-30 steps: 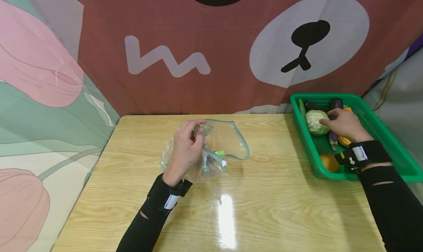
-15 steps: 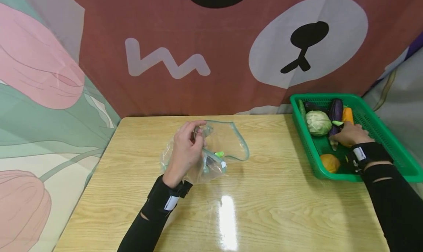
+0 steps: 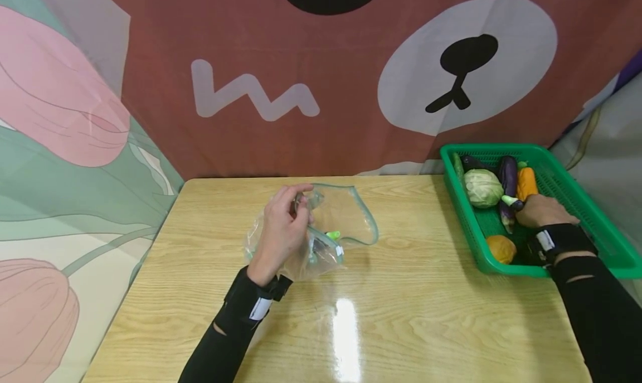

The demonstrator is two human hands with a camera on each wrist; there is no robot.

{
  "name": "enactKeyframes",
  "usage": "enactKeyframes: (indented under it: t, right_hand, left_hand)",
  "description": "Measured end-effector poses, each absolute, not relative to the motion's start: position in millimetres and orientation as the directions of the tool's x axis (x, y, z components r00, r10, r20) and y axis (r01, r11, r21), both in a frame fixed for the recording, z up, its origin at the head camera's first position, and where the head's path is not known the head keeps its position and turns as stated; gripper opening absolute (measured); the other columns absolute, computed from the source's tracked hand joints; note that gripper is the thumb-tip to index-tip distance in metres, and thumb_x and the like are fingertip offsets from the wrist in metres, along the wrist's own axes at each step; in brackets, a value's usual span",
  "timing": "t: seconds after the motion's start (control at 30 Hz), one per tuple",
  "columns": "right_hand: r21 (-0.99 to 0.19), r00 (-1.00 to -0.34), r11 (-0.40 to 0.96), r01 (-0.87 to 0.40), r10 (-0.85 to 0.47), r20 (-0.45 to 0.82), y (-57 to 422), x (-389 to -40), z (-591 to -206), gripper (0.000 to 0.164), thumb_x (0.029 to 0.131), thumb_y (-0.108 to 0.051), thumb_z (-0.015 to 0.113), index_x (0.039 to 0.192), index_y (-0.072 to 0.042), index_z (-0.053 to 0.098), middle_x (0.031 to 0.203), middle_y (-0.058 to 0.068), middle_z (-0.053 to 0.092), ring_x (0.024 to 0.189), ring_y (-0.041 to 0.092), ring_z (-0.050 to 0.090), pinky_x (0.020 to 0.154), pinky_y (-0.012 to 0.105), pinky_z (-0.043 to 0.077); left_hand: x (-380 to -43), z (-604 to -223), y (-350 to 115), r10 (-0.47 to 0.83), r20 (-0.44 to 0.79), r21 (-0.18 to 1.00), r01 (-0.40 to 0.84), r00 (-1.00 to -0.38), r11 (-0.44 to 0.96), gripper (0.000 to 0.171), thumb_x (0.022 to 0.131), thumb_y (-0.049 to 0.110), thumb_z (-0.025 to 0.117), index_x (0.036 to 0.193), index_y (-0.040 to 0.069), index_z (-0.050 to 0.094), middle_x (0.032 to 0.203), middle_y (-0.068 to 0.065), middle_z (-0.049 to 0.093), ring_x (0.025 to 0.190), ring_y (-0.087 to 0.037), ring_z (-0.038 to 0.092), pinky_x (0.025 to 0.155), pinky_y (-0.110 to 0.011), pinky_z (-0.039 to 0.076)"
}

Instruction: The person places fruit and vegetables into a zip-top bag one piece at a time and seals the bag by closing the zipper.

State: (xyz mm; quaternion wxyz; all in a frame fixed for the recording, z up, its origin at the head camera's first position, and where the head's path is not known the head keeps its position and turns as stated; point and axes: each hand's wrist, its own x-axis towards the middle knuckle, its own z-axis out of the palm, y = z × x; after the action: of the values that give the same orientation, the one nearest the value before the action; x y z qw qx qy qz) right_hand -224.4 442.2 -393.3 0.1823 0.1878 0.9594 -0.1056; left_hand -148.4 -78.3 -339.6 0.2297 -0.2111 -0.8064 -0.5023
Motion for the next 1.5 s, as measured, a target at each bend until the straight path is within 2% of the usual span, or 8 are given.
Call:
enactKeyframes:
  t: [0.13,0.3,0.47,0.63,0.93,1.17,1.33,1.5]
  right_hand:
    - [-0.163,-0.909,0.925,0.344,0.284,-0.306,441.1,-220.1,-388.7,0.066,0.091,-0.036,0.047,0.115,0.026,0.039,0.108,0.054,0.034,0.097,0.068,0.036,0.079,0.074,0.029]
    - [-0.225,-0.976,0.952,0.205,0.182,-0.121,429.4,-213.2,-379.1,0.045,0.09,-0.03,0.049,0.102,0.013,0.047,0.094,0.043,0.045,0.08,0.058,0.048,0.056,0.058,0.04]
    - [-0.263,-0.992,0.963,0.06,0.087,0.092,395.4,-206.9,-363.8,0.045,0.092,-0.022,0.05,0.116,0.016,0.048,0.097,0.039,0.047,0.078,0.053,0.05,0.057,0.058,0.04]
    - [-0.315,-0.924,0.94,-0.133,-0.002,0.382,344.9,-189.5,-342.4,0.044,0.092,-0.013,0.057,0.119,0.019,0.047,0.106,0.037,0.044,0.09,0.052,0.043,0.07,0.06,0.036]
    - [-0.294,-0.763,0.858,-0.421,-0.159,0.627,274.2,-163.3,-312.4,0.028,0.082,-0.007,0.073,0.102,0.005,0.058,0.092,0.019,0.053,0.073,0.029,0.051,0.061,0.039,0.038]
    - [-0.253,-0.662,0.772,-0.583,-0.27,0.7,253.9,-154.9,-306.1,0.032,0.075,0.0,0.077,0.103,0.002,0.06,0.089,0.013,0.055,0.068,0.019,0.055,0.063,0.018,0.038]
    - [-0.337,-0.683,0.721,-0.606,-0.254,0.684,247.4,-153.0,-302.0,0.032,0.073,0.002,0.078,0.1,0.0,0.061,0.089,0.008,0.058,0.067,0.016,0.058,0.064,0.01,0.04]
    - [-0.526,-0.757,0.609,-0.594,-0.201,0.622,236.7,-150.2,-298.7,0.026,0.079,0.004,0.072,0.101,0.001,0.061,0.091,0.004,0.06,0.073,0.003,0.059,0.065,0.009,0.046]
  left_hand:
    - [-148.5,-339.3,-78.1,0.109,0.579,0.714,0.567,-0.808,0.411,0.028,0.089,-0.008,0.047,0.11,0.0,0.063,0.083,-0.011,0.054,0.058,-0.007,0.056,0.045,-0.023,0.039]
    - [-148.5,-339.7,-78.9,0.104,0.57,0.722,0.558,-0.815,0.41,0.028,0.09,-0.007,0.046,0.111,0.0,0.063,0.084,-0.014,0.055,0.058,-0.007,0.056,0.046,-0.023,0.039]
    - [-148.1,-338.6,-78.9,0.106,0.568,0.724,0.556,-0.817,0.409,0.027,0.09,-0.006,0.047,0.11,0.0,0.063,0.084,-0.015,0.055,0.057,-0.007,0.056,0.045,-0.024,0.038]
    - [-148.0,-338.3,-78.3,0.106,0.568,0.724,0.556,-0.816,0.408,0.027,0.09,-0.006,0.047,0.111,0.0,0.063,0.084,-0.015,0.055,0.057,-0.007,0.056,0.045,-0.023,0.038]
    - [-147.7,-338.7,-77.8,0.109,0.56,0.727,0.55,-0.821,0.411,0.027,0.09,-0.005,0.047,0.111,0.001,0.062,0.085,-0.015,0.055,0.058,-0.007,0.056,0.045,-0.023,0.038]
    - [-148.2,-339.4,-77.3,0.108,0.567,0.72,0.555,-0.816,0.415,0.026,0.09,-0.006,0.047,0.111,0.0,0.063,0.084,-0.009,0.054,0.057,-0.007,0.056,0.045,-0.023,0.039]
    - [-148.3,-340.0,-76.9,0.108,0.571,0.718,0.559,-0.814,0.414,0.027,0.089,-0.007,0.047,0.11,0.0,0.063,0.083,-0.009,0.054,0.056,-0.007,0.056,0.044,-0.024,0.039]
    - [-148.6,-339.7,-76.3,0.113,0.573,0.718,0.564,-0.811,0.409,0.027,0.089,-0.007,0.047,0.11,-0.001,0.063,0.084,-0.013,0.055,0.056,-0.008,0.056,0.043,-0.024,0.04]
